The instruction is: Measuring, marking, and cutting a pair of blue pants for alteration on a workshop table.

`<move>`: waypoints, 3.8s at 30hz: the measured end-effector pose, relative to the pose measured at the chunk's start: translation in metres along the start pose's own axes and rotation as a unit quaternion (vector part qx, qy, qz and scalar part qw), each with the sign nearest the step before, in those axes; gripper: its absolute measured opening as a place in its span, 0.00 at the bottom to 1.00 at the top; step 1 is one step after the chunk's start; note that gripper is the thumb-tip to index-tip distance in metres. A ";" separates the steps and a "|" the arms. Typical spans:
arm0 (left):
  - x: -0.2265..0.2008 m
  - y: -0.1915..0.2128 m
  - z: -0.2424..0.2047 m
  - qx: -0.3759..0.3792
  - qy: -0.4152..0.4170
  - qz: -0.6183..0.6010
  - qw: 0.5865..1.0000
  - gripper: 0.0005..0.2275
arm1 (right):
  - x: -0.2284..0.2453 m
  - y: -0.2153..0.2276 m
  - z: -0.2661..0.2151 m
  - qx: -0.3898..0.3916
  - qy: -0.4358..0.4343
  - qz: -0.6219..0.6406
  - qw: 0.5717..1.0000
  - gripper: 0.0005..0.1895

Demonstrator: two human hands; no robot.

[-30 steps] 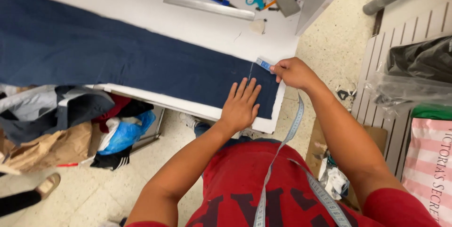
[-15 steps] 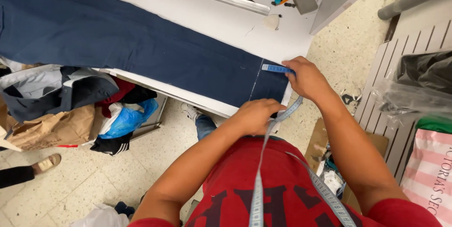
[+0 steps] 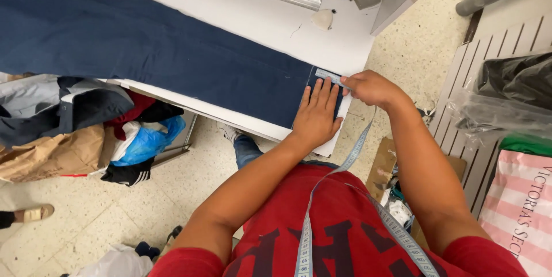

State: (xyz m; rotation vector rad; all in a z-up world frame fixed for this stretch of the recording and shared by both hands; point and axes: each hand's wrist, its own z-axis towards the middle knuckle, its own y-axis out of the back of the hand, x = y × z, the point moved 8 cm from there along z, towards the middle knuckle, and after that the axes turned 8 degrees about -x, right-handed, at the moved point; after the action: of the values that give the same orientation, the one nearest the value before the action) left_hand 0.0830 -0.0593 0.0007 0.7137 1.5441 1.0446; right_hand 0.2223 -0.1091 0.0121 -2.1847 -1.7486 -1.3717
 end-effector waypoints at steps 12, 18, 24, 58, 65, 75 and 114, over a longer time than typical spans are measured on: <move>0.017 -0.015 0.007 -0.017 0.014 0.040 0.999 0.38 | 0.000 -0.009 0.013 -0.031 0.020 -0.128 0.991 0.22; 0.017 -0.016 0.005 -0.029 0.012 0.051 0.998 0.39 | -0.003 -0.011 0.016 -0.038 0.029 -0.146 0.988 0.23; 0.018 -0.014 0.005 -0.053 0.005 0.053 0.997 0.38 | 0.002 -0.012 0.014 -0.038 0.021 -0.146 0.988 0.21; 0.025 -0.006 0.012 -0.061 -0.033 0.111 0.991 0.37 | 0.096 0.014 0.013 -0.151 0.134 -0.134 0.970 0.11; 0.022 -0.016 0.015 -0.046 -0.049 0.104 0.992 0.33 | 0.025 0.002 -0.013 -0.207 0.040 0.130 0.969 0.20; 0.024 -0.018 0.014 -0.075 -0.037 0.108 0.991 0.31 | 0.034 -0.009 -0.011 -0.275 0.052 0.064 0.958 0.14; 0.019 -0.016 -0.106 -0.209 -0.166 -0.077 0.961 0.15 | -0.018 -0.052 -0.077 0.042 0.012 -0.121 0.992 0.16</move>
State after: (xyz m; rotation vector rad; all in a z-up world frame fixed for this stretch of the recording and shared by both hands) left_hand -0.0231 -0.0759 -0.0196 0.4380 1.0271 1.0299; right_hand 0.1346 -0.1433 0.0226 -1.9594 -2.0777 -1.3329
